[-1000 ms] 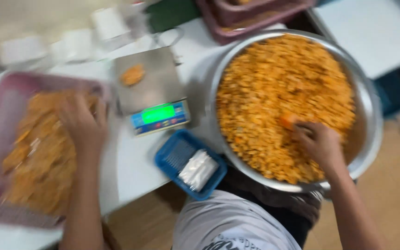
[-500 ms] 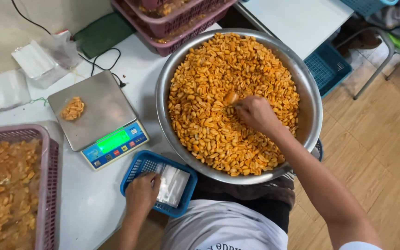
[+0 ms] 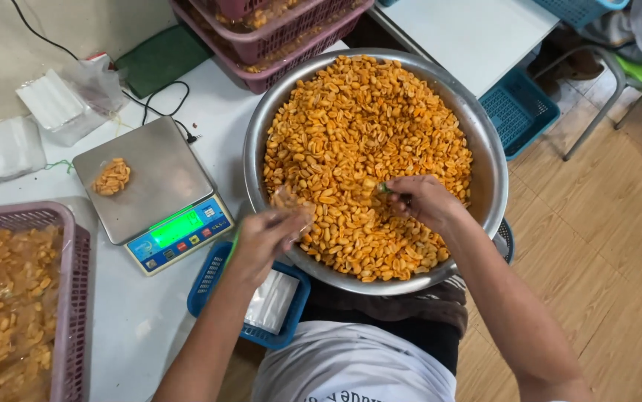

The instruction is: Manually filling small plastic bags with snacks from a large communal bowl at a packaging station.

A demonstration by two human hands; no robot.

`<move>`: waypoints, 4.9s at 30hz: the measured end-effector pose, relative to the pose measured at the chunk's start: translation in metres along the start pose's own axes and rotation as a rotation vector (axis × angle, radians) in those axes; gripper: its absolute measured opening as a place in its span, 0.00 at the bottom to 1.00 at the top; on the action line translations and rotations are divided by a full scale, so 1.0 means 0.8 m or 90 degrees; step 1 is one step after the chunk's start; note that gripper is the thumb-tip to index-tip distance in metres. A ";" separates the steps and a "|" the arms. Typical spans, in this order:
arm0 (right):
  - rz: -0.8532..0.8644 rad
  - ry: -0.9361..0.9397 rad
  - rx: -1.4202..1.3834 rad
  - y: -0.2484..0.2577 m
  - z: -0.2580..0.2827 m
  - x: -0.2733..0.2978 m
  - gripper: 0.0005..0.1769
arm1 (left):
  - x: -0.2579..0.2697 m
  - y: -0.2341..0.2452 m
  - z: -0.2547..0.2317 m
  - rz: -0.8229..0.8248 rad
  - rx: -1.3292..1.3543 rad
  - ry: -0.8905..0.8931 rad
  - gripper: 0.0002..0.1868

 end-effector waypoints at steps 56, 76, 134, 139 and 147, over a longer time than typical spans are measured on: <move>-0.310 0.253 0.303 -0.025 0.054 0.118 0.12 | -0.050 0.438 -0.153 -0.395 -0.470 -0.461 0.04; -0.560 0.666 0.772 0.004 0.094 -0.062 0.07 | 0.078 0.149 0.086 0.068 -0.901 -0.074 0.23; -0.105 0.469 0.297 -0.082 0.141 0.168 0.12 | -0.044 -0.115 -0.011 0.364 -0.120 -0.132 0.22; -0.127 0.446 0.200 -0.072 0.145 0.180 0.12 | -0.043 -0.124 -0.007 0.360 -0.119 -0.147 0.26; -0.114 0.422 0.065 -0.048 0.133 0.152 0.11 | -0.029 -0.139 -0.041 0.342 -0.116 -0.193 0.24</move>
Point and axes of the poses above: each hand's wrist, its own x-axis away from the middle knuckle, its own y-axis out of the back of the hand, z = x × y, the point moved 7 cm from there along -x, towards the middle knuckle, and after that the axes turned 12 degrees about -y, right-handed, at the moved point
